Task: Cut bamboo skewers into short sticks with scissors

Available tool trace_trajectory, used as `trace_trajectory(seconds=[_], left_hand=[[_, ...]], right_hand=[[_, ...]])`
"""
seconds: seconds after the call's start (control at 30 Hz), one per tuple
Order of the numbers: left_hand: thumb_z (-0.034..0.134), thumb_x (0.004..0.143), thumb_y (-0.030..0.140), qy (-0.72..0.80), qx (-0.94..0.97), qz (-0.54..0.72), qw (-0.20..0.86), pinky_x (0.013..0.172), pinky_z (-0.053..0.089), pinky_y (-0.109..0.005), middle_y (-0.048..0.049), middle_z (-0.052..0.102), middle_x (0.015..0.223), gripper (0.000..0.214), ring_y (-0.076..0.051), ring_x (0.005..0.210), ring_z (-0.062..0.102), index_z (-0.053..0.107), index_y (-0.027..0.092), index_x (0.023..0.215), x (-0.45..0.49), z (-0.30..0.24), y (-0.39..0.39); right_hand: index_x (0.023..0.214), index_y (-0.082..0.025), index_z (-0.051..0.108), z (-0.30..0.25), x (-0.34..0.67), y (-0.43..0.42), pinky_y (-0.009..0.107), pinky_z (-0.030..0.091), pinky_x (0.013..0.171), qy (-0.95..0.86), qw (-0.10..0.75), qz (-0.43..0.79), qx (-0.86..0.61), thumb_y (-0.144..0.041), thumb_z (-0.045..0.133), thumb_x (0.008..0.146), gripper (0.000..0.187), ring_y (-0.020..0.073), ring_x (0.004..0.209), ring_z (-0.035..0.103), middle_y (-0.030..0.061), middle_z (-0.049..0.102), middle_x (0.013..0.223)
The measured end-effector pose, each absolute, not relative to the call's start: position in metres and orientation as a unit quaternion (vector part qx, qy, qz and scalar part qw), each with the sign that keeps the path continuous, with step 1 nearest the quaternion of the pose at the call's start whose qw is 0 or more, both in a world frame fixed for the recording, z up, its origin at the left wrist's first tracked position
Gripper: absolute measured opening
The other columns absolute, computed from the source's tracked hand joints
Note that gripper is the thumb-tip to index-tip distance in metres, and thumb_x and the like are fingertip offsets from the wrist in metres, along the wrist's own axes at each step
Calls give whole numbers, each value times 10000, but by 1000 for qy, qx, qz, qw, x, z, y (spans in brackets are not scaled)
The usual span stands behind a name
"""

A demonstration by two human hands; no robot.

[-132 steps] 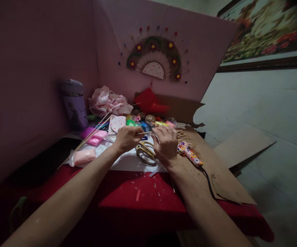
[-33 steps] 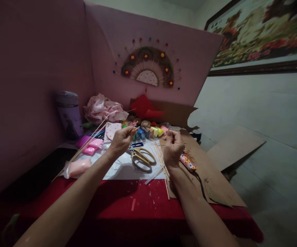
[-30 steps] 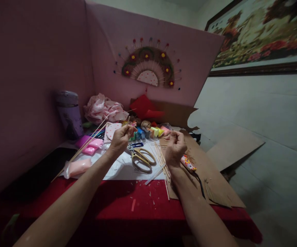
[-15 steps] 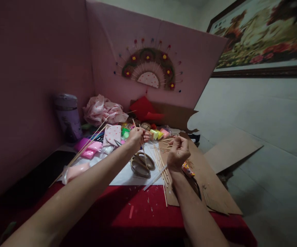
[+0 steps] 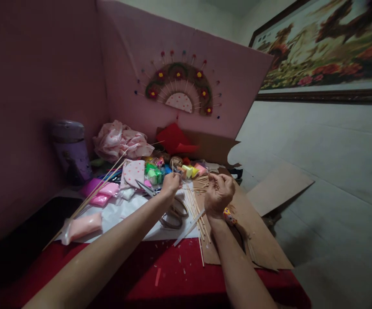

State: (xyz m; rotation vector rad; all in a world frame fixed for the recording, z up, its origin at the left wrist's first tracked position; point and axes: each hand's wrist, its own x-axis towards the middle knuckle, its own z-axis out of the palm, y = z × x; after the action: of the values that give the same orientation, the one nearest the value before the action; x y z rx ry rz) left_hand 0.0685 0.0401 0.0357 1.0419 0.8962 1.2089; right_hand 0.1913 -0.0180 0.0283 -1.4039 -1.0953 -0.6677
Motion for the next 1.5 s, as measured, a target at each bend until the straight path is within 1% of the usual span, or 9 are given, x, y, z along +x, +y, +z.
trace_trajectory(seconds=[0.13, 0.27, 0.47, 0.63, 0.77, 0.87, 1.07, 1.2, 1.5], left_hand=[[487, 835, 373, 416, 462, 509, 595, 327, 172, -142, 82, 384, 354, 245, -41, 264, 289, 494, 152, 730, 49, 43, 20], [490, 769, 575, 380, 454, 511, 623, 330, 128, -154, 88, 360, 378, 425, -32, 279, 236, 485, 151, 738, 28, 49, 6], [488, 732, 632, 306, 478, 547, 616, 377, 163, -174, 66, 412, 477, 485, -40, 353, 259, 488, 151, 798, 8, 50, 7], [387, 854, 488, 384, 646, 556, 357, 487, 282, -218, 21, 438, 535, 344, -109, 483, 408, 537, 184, 790, -3, 60, 5], [421, 838, 232, 564, 731, 375, 85, 587, 329, -270, -54, 555, 661, 174, -194, 654, 532, 592, 213, 808, -22, 74, 10], [369, 803, 99, 641, 720, 265, -40, 647, 376, -309, -164, 594, 913, 281, -269, 866, 543, 608, 152, 940, -45, 79, 23], [386, 781, 80, 747, 625, 212, -82, 675, 428, -375, -284, 550, 1007, 302, -356, 990, 470, 653, 42, 917, -87, 69, 53], [478, 726, 95, 750, 632, 190, -45, 678, 431, -386, -270, 616, 889, 209, -366, 978, 476, 680, 86, 781, -103, 55, 63], [339, 791, 73, 741, 610, 269, -80, 715, 391, -390, -256, 626, 916, 293, -343, 968, 497, 596, 69, 930, -90, 76, 49]], right_hand=[[934, -233, 684, 21, 195, -16, 304, 301, 733, -573, 442, -291, -626, -256, 490, 880, 202, 161, 746, 519, 44, 636, 846], [983, -211, 669, 15, 201, -14, 299, 299, 729, -622, 353, -309, -627, -123, 472, 844, 256, 171, 788, 514, 56, 648, 909], [1134, -164, 595, 16, 209, -10, 323, 291, 689, -574, 283, -310, -703, -87, 429, 836, 350, 213, 814, 524, 104, 636, 975], [1161, -147, 565, 14, 198, -12, 346, 283, 711, -569, 267, -325, -707, -213, 476, 856, 324, 254, 902, 492, 135, 601, 1010], [985, -180, 633, 13, 190, -14, 344, 276, 734, -601, 255, -318, -687, -230, 510, 843, 195, 238, 885, 474, 99, 600, 974], [892, -184, 640, 13, 188, -15, 342, 268, 745, -609, 251, -316, -682, -250, 519, 841, 147, 232, 880, 460, 90, 598, 956], [876, -189, 644, 12, 188, -15, 325, 269, 732, -621, 263, -302, -674, -235, 524, 839, 134, 222, 882, 453, 88, 589, 947], [865, -197, 651, 11, 186, -14, 304, 284, 728, -632, 267, -283, -671, -225, 537, 834, 122, 209, 858, 462, 72, 592, 911], [852, -186, 653, 8, 182, -15, 288, 303, 712, -657, 269, -258, -655, -221, 548, 831, 113, 191, 820, 482, 64, 603, 865]])
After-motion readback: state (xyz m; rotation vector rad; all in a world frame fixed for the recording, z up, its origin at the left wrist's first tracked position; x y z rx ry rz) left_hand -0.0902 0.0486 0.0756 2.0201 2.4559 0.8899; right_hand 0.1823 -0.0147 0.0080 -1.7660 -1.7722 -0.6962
